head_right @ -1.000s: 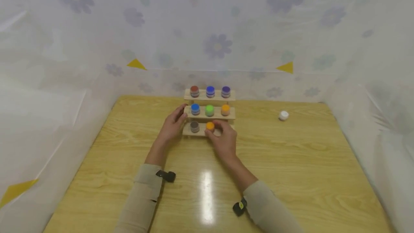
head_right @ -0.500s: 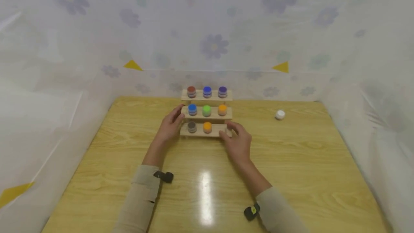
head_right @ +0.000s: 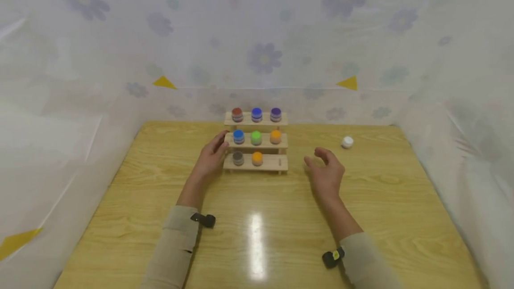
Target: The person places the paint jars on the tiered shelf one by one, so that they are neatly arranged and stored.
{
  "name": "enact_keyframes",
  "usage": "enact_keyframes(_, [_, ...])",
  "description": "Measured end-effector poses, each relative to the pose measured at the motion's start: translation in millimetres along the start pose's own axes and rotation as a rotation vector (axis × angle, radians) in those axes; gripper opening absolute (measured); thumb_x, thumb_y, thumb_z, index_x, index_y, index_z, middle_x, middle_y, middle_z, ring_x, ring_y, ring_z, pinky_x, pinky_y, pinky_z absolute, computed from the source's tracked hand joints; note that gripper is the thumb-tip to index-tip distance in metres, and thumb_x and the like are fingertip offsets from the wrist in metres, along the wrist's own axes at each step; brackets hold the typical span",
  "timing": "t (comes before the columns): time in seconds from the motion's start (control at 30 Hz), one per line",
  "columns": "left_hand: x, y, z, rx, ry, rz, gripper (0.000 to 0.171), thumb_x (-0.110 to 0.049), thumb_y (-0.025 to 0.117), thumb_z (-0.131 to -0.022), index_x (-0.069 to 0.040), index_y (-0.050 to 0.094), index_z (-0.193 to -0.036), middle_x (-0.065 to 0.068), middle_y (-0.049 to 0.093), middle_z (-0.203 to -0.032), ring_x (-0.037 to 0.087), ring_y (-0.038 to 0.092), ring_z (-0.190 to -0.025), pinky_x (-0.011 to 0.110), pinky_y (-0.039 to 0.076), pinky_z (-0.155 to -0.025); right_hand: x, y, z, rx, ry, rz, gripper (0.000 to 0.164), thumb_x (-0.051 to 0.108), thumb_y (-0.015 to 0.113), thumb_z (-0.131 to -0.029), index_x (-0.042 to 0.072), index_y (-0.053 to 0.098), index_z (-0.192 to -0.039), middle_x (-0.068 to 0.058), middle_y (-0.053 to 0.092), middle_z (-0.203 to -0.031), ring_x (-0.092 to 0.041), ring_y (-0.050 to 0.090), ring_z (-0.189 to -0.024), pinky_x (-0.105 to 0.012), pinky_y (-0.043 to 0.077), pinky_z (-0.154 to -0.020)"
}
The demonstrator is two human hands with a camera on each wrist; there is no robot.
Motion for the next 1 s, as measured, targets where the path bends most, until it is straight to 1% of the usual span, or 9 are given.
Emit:
enact_keyframes(0.1, [1.1,0.2,-0.3,0.001,-0.001,0.007,0.056,-0.03,0.051,-0.114,-0.011,0.038,-0.165,0.012,0.047,-0.163,0.03,0.047,-0.148,0.045,0.04,-0.122,-4,-14,-8,-0.027,0.025,0.018,0.053,0.032,0.087,-0.092,0.002,0.069,-0.132,-0.014,0.07,-0.132,-0.018,0.062,-0.134,-0.019,0.055,-0.098])
enact_keyframes(0.23, [2.3,0.0,-1.0,0.004,-0.001,0.009,0.057,-0.032,0.05,-0.114,-0.013,0.037,-0.166,0.01,0.047,-0.163,0.028,0.047,-0.148,0.043,0.041,-0.122,-12,-29,-21,-0.081,0.023,0.043,0.051,0.029,0.087,-0.092,0.001,0.069,-0.131,-0.016,0.07,-0.131,-0.02,0.064,-0.132,-0.023,0.055,-0.102])
enact_keyframes(0.33, [2.9,-0.3,-0.9,0.007,0.0,0.008,0.057,-0.033,0.05,-0.114,-0.013,0.037,-0.166,0.01,0.047,-0.164,0.027,0.047,-0.149,0.043,0.041,-0.122,-19,-39,-31,-0.123,0.025,0.06,0.049,0.025,0.087,-0.092,0.0,0.07,-0.13,-0.018,0.071,-0.131,-0.024,0.066,-0.13,-0.018,0.055,-0.098])
enact_keyframes(0.43, [3.6,-0.4,-0.8,0.01,0.001,0.011,0.057,-0.033,0.05,-0.114,-0.013,0.037,-0.166,0.01,0.046,-0.164,0.028,0.047,-0.149,0.044,0.042,-0.121,-24,-49,-37,-0.149,0.076,0.046,0.048,0.027,0.087,-0.092,0.002,0.071,-0.13,-0.016,0.07,-0.133,-0.023,0.065,-0.13,-0.015,0.054,-0.095])
enact_keyframes(0.53, [3.8,-0.3,-0.1,0.014,0.001,0.018,0.057,-0.032,0.05,-0.114,-0.014,0.037,-0.166,0.011,0.045,-0.164,0.028,0.046,-0.149,0.044,0.042,-0.121,-29,-57,-45,-0.18,0.103,0.041,0.047,0.026,0.087,-0.092,0.004,0.071,-0.13,-0.014,0.071,-0.132,-0.022,0.066,-0.129,-0.014,0.054,-0.092])
enact_keyframes(0.67, [3.3,-0.2,1.2,0.017,0.003,0.025,0.056,-0.033,0.05,-0.114,-0.015,0.037,-0.166,0.011,0.045,-0.165,0.028,0.045,-0.15,0.044,0.042,-0.122,-39,-66,-57,-0.247,0.111,0.088,0.047,0.025,0.086,-0.091,0.003,0.072,-0.129,-0.014,0.072,-0.126,-0.018,0.07,-0.118,-0.015,0.054,-0.09])
enact_keyframes(0.77, [2.9,-0.1,1.9,0.017,0.006,0.018,0.057,-0.034,0.05,-0.114,-0.015,0.037,-0.166,0.012,0.045,-0.165,0.029,0.045,-0.15,0.044,0.041,-0.122,-44,-72,-65,-0.295,0.135,0.118,0.049,0.026,0.087,-0.089,0.002,0.072,-0.129,-0.012,0.072,-0.122,-0.016,0.069,-0.109,-0.016,0.054,-0.09])
enact_keyframes(0.83, [2.9,-0.1,2.0,0.016,0.008,0.01,0.057,-0.035,0.05,-0.114,-0.015,0.037,-0.166,0.011,0.044,-0.165,0.028,0.045,-0.15,0.044,0.041,-0.122,-47,-74,-69,-0.307,0.164,0.118,0.052,0.027,0.088,-0.088,0.002,0.071,-0.13,-0.01,0.071,-0.121,-0.015,0.068,-0.108,-0.017,0.054,-0.09])
enact_keyframes(1.0, [2.9,0.0,1.2,0.012,0.015,0.006,0.058,-0.036,0.05,-0.114,-0.015,0.036,-0.166,0.01,0.044,-0.165,0.027,0.045,-0.15,0.043,0.041,-0.122,-50,-75,-78,-0.293,0.198,0.126,0.056,0.034,0.087,-0.088,0.005,0.07,-0.132,-0.009,0.069,-0.124,-0.018,0.067,-0.116,-0.022,0.053,-0.094])
Point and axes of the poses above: each hand's wrist, its own z-axis away from the middle knuckle, its own y-axis out of the palm, x = y × z, the point moved 2 cm from there along -z, towards the middle knuckle
